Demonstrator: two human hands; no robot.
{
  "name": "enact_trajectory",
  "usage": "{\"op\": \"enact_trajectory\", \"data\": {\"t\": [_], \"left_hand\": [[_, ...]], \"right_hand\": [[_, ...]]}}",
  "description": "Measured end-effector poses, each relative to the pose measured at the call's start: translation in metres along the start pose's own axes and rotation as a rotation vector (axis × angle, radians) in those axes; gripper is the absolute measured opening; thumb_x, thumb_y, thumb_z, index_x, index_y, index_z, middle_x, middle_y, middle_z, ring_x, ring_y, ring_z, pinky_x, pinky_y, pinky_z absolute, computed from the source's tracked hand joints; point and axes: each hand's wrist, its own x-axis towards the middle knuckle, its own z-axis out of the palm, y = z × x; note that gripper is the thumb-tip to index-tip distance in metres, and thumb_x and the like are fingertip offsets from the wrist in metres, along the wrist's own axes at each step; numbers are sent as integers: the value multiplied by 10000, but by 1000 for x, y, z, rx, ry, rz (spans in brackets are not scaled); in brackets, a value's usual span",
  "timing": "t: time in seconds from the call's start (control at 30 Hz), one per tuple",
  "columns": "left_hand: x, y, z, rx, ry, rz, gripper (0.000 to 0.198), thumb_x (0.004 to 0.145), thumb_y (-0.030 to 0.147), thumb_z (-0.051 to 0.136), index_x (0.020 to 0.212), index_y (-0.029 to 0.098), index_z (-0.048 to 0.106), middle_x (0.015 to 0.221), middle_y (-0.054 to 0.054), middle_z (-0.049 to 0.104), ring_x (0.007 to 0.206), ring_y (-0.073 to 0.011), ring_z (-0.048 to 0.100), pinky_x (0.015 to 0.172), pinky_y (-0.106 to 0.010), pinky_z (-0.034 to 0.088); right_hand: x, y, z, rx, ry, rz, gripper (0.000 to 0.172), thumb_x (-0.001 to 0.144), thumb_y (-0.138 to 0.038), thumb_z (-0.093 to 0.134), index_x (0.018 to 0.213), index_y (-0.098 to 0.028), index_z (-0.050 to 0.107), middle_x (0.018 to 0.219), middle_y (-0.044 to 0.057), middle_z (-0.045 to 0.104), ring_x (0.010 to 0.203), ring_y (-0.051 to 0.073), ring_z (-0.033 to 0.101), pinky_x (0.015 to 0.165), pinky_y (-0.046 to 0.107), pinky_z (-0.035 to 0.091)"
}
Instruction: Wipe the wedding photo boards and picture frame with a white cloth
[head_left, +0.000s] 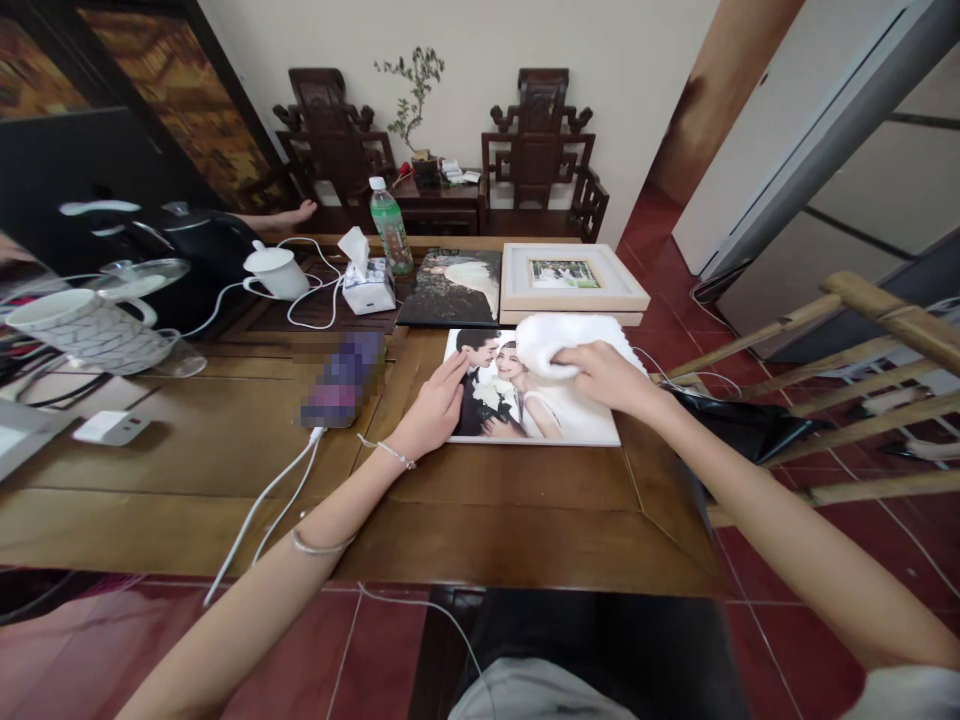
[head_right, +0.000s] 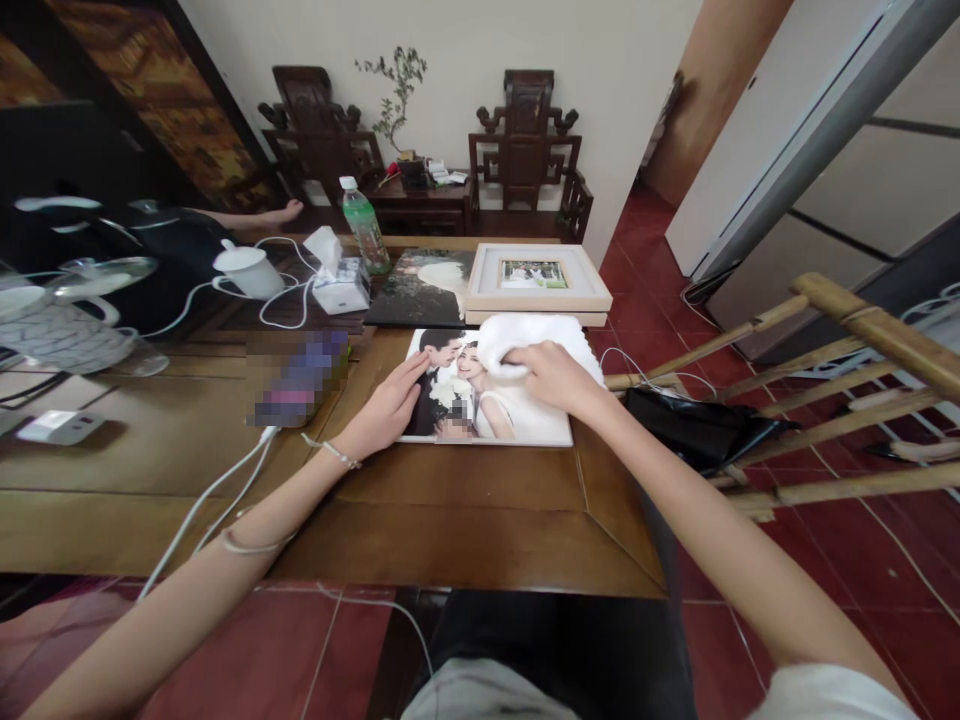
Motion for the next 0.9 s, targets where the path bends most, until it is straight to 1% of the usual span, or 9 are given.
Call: {"op": "enact_trajectory", "data": {"t": [0.1,0.2,0.3,0.43,0.57,0.63,0.7,0.8,0.9], "left_hand": [[0,1,0,5,3,4,509,954,210,288,1432,72,397,1534,-153,344,1440,-220,284,1203,-439,228],[0,2,-1,8,-8,12,511,956,212,280,1431,63,396,1535,-160,339,1444,-227,274,1206,-451,215],[0,4,-3,8,-26,1,511,958,213,280,1438,71,388,1537,-158,336,1445,-230,272,1207,-461,205],[0,4,-3,4,-31,1,512,958,208,286,1447,90,379,1542,-142,333,1448,-223,263,1210,-451,198],[0,1,-2,10,-26,27,511,960,204,284,1454,108,369,1544,-138,330,1450,-227,259,1204,-467,214],[0,0,-1,19,-21,33,509,962,209,280,1448,88,375,1539,-155,335,1447,-229,265,1203,-466,219],[0,-1,0,21,-11,36,506,962,212,284,1444,91,380,1537,-155,337,1444,-226,273,1203,-462,222],[0,-2,0,16,-2,41,503,961,211,290,1448,124,378,1542,-133,336,1445,-219,273,1202,-461,228],[0,-2,0,12,-9,36,507,959,206,292,1447,99,377,1540,-147,335,1446,-228,269,1203,-457,223]], "right_hand": [[-29,-27,5,-59,-56,42,581,628,29,401,1076,-185,703,1132,84,714,1053,272,653,915,428,507],[-63,-56,6,-68,-108,5,592,633,45,394,1099,-167,691,1264,132,643,1277,297,517,1060,513,398],[-91,-77,6,-35,-184,-36,599,621,60,390,1097,-146,689,1295,172,615,1348,289,441,1107,524,342],[-102,-88,3,11,-225,-70,597,623,54,389,1080,-172,698,1269,155,635,1344,277,448,1105,515,348],[-79,-78,-2,11,-194,-37,630,646,21,402,1152,-233,679,1254,103,648,1196,265,578,990,434,458],[-59,-68,-4,-1,-178,-5,613,661,3,406,1141,-255,686,1129,76,700,1014,242,648,857,362,500],[-35,-55,-5,12,-162,2,579,668,-5,411,1105,-250,702,998,57,730,881,215,657,765,305,484],[1,-36,-4,57,-120,-32,548,690,-7,424,1114,-223,697,1055,53,732,907,200,651,782,277,449],[30,-23,-4,49,-84,-39,460,744,-31,437,1075,-205,704,1085,60,727,929,206,646,793,280,427]]}}
